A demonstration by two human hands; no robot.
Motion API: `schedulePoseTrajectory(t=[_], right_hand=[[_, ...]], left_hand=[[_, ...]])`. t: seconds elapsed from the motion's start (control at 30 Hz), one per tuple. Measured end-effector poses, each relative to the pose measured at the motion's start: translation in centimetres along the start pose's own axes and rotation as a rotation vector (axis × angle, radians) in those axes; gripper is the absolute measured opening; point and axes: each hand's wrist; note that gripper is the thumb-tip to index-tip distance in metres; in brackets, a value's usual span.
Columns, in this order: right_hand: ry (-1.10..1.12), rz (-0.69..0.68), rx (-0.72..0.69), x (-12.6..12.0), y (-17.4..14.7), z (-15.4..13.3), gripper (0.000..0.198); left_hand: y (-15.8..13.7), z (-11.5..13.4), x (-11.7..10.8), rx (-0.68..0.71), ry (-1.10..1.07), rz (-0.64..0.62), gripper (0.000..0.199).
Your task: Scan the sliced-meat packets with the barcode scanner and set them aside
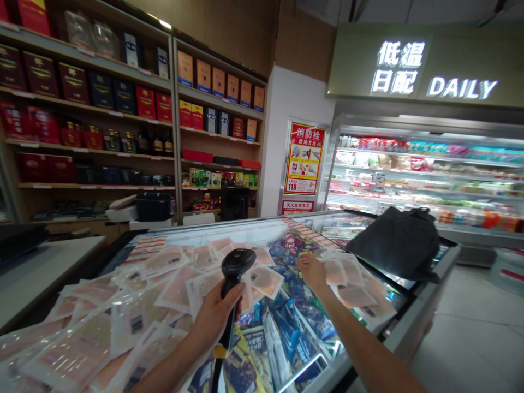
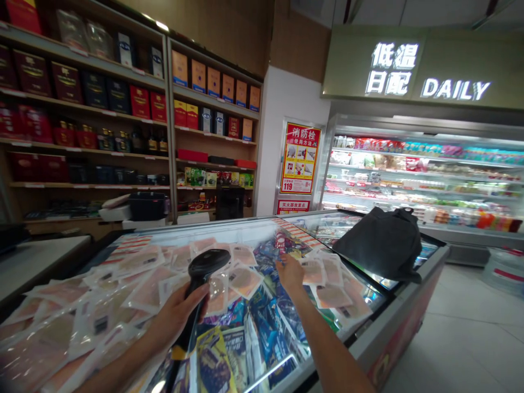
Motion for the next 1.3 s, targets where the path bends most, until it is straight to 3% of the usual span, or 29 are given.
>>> schedulePoseTrajectory(t=[0.1,0.2,0.4,0.57,0.63,0.73,0.9,1.1,1.3], right_hand=[[0.052,-0.173,-0.052,3.2,-1.3,-2.2,0.032],[-0.038,-0.287,-0.082,5.2,-2.3,-3.9,0.044],[-0.064,-0.35,-0.034,5.7,-2.0,-5.3,0.056],[0.103,-0.342,0.014,5.5,-1.2,-4.2,0.022],[0.261,-0.314,0.063,5.2,-1.2,-3.5,0.008],[0.59,-0.249,0.131,4.2,-1.4,-3.1,0.005],[1.06,-0.138,0.139,2.2,-2.1,-3.4,0.017],[1.123,-0.085,0.097,1.8,-2.5,-3.2,0.028],[1.204,-0.074,0.08,1.6,-2.3,-2.7,0.028]], left_hand=[[-0.4,-0.1,-1.0,-0.024,-0.006,0.078,0.029],[-0.4,-0.6,-2.0,-0.065,-0.004,0.127,0.031],[-0.9,-1.3,-3.5,-0.148,-0.038,0.215,0.033],[-1.5,-1.2,-4.0,-0.199,-0.089,0.249,0.033],[-1.6,-1.2,-4.2,-0.195,-0.101,0.241,0.032],[-1.7,-1.0,-4.1,-0.168,-0.086,0.222,0.033],[-2.5,0.7,-2.6,-0.041,-0.032,0.111,0.03],[-3.1,2.7,0.6,0.045,-0.024,-0.049,0.027],[-2.8,2.4,2.9,0.083,-0.056,-0.129,0.024]])
Point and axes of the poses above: each hand's wrist, its own y-axis towards the middle knuckle, its own x-axis out of the palm, z = x × y, and after that the axes turned 15 degrees about y, right-handed
